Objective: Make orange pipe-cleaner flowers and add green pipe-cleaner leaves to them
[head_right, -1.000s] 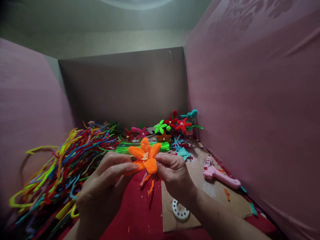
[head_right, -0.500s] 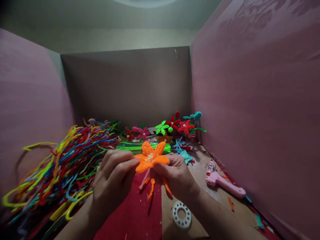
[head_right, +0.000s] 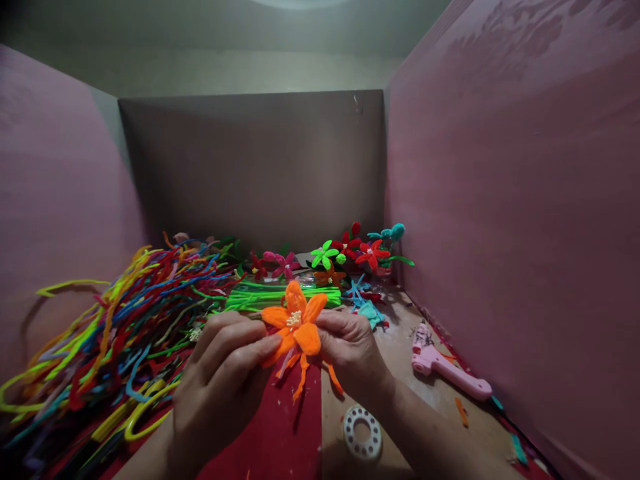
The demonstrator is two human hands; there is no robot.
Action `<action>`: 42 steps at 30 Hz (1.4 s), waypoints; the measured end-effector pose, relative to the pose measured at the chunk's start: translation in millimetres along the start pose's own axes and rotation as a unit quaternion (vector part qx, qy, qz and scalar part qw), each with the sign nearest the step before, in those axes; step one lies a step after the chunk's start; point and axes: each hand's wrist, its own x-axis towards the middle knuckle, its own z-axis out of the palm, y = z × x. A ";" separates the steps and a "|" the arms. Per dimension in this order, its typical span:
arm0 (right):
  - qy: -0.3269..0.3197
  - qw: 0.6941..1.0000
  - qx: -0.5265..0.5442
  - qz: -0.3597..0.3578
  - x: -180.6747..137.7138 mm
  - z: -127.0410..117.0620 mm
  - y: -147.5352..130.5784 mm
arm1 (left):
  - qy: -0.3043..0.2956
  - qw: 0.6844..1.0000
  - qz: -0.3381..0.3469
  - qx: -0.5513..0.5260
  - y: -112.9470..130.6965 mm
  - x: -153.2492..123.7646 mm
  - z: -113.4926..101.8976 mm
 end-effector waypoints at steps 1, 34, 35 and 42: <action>0.001 1.000 0.005 0.004 -0.3 0.0 1.5 | -0.005 1.000 0.017 0.010 -0.3 -2.7 1.5; -0.060 0.987 0.131 0.068 -3.1 -6.3 6.6 | -0.140 0.699 -0.540 -0.448 -18.2 48.8 5.4; -0.068 0.986 0.131 0.076 -4.0 -6.9 7.8 | -0.145 0.668 -0.549 -0.481 -18.5 48.0 9.2; -0.114 0.983 0.089 0.110 -9.3 -15.8 18.3 | -0.153 0.577 -0.571 -0.564 -18.2 36.4 20.2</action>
